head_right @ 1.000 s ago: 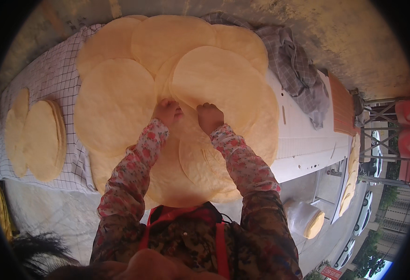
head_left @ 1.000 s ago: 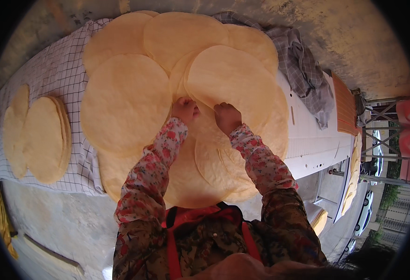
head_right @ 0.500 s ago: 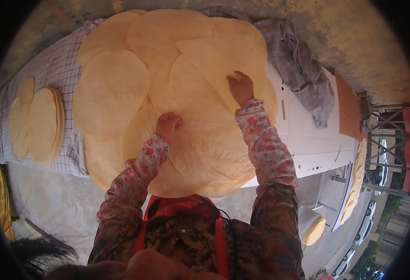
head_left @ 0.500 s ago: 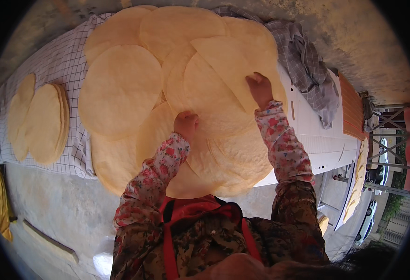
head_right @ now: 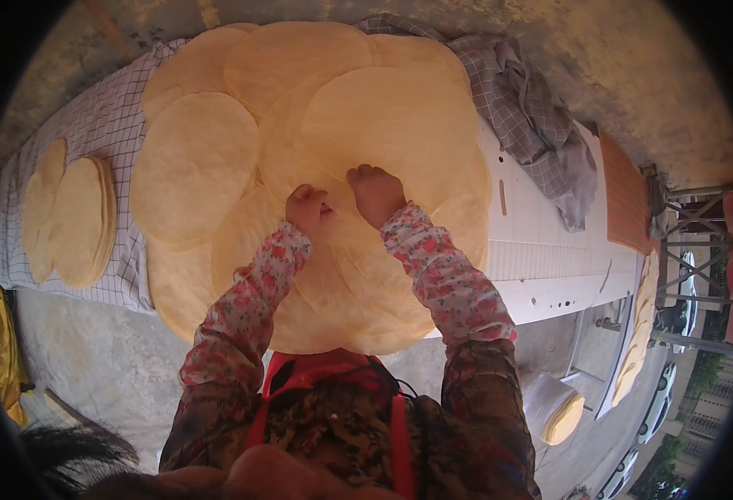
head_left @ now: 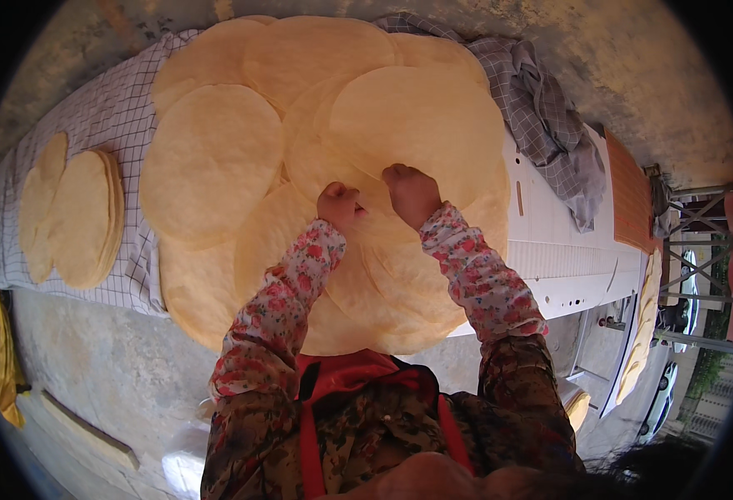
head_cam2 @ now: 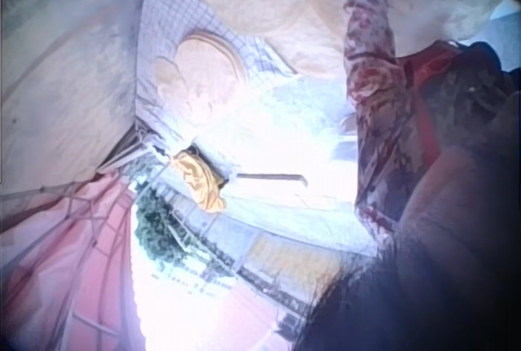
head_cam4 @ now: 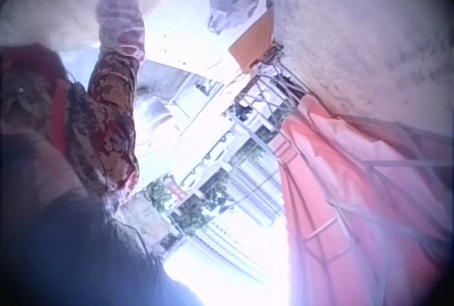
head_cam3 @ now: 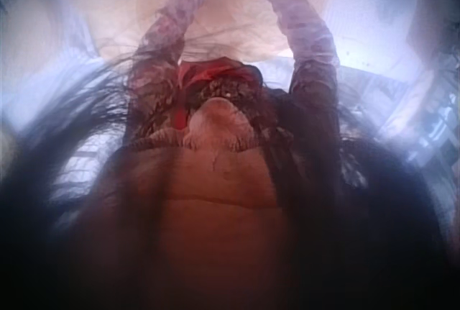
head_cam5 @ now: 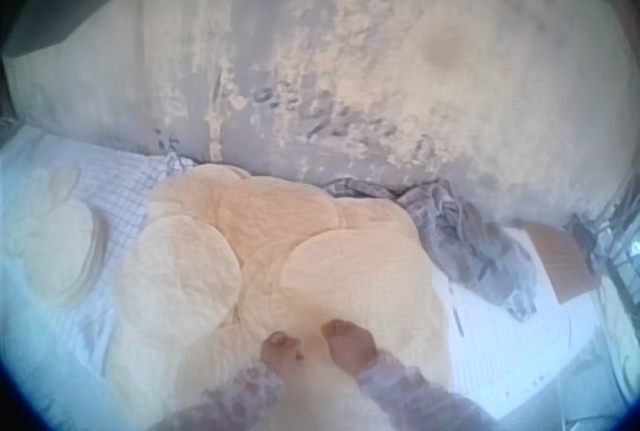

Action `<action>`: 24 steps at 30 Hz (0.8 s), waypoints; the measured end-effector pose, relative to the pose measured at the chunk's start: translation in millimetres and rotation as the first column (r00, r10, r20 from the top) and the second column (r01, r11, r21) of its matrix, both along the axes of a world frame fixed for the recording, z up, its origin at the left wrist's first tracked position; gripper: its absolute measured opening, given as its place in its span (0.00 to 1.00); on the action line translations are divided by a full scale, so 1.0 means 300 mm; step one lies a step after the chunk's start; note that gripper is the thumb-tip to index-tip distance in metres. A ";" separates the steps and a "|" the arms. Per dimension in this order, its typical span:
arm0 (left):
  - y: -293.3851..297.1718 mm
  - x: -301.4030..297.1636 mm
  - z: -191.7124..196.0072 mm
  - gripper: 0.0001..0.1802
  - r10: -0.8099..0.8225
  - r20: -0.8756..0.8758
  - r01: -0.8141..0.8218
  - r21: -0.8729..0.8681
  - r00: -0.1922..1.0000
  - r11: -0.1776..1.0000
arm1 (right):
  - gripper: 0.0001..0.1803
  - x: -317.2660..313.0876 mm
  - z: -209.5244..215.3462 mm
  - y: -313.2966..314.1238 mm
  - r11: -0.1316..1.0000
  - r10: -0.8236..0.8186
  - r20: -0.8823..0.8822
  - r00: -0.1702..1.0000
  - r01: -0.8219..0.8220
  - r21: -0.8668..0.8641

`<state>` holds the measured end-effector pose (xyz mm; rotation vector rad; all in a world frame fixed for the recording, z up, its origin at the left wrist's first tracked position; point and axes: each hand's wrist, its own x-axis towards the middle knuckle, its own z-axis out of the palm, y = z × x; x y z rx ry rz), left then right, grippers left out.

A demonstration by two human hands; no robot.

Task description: The person stacks thin circular flatbreads by hand on a long table covered with a checkered cloth.

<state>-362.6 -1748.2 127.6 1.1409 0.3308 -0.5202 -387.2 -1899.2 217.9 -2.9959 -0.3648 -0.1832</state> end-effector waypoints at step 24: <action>0.122 -0.067 -0.126 0.14 0.049 0.441 -0.258 0.428 0.896 0.866 | 0.12 0.106 0.843 -0.798 0.672 -0.436 0.115 0.892 0.238 0.702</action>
